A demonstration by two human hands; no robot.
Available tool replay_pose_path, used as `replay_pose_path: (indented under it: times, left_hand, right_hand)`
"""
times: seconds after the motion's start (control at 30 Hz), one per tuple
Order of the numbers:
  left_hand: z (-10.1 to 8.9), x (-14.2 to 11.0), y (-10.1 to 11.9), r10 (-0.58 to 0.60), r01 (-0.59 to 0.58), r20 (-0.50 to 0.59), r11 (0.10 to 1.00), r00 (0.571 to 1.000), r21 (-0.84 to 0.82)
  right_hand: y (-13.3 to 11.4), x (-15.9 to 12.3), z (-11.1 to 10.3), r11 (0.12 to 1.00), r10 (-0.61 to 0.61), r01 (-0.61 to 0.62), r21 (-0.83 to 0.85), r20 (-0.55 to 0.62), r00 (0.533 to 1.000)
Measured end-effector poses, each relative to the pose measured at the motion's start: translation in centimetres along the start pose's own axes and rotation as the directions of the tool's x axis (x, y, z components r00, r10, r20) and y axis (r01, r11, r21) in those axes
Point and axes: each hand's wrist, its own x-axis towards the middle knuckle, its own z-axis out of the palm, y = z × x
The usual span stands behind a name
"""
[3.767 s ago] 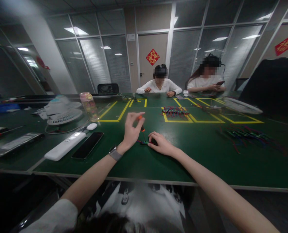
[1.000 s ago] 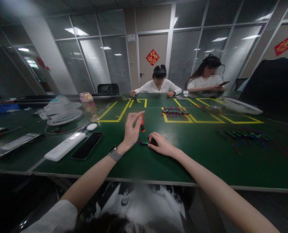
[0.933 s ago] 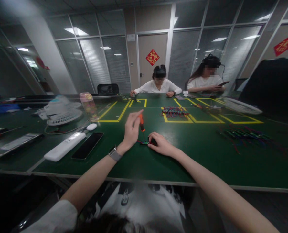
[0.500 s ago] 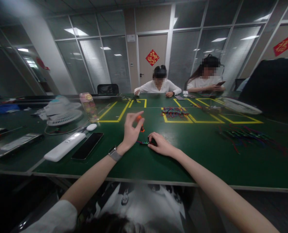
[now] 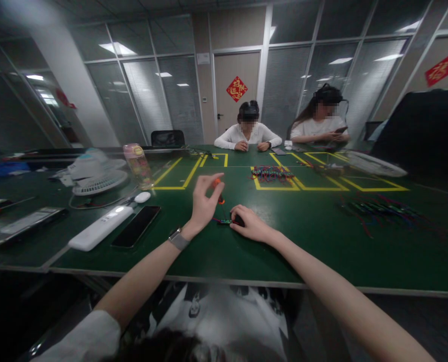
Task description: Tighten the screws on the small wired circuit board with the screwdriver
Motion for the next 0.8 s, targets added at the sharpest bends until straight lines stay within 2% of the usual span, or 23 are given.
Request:
replay_pose_path:
  times: [0.13, 0.23, 0.43, 0.63, 0.8]
  left_hand:
    - [0.0, -0.01, -0.34, 0.005, -0.003, 0.042, 0.998, 0.999, -0.055]
    - [0.04, -0.02, -0.37, 0.025, -0.022, 0.032, 0.997, 0.999, -0.08]
    - [-0.06, -0.02, 0.19, 0.025, -0.025, -0.001, 1.0, 1.0, -0.007]
    - [-0.05, -0.01, -0.18, -0.001, 0.006, 0.056, 0.997, 0.998, -0.082]
    - [0.07, 0.01, -0.31, 0.02, -0.019, 0.014, 0.996, 1.0, -0.089]
  right_hand:
    - [0.03, 0.0, 0.03, 1.0, -0.001, 0.001, 0.0, 0.001, 1.0]
    - [-0.04, 0.01, 0.01, 1.0, 0.003, -0.003, -0.001, 0.003, 1.0]
    - [-0.26, 0.03, -0.09, 1.0, 0.009, -0.009, -0.004, -0.002, 1.0]
    - [-0.29, 0.02, -0.12, 1.0, 0.005, -0.005, 0.007, -0.006, 1.0]
    - [-0.26, 0.04, -0.12, 1.0, 0.006, -0.006, 0.0, 0.006, 1.0]
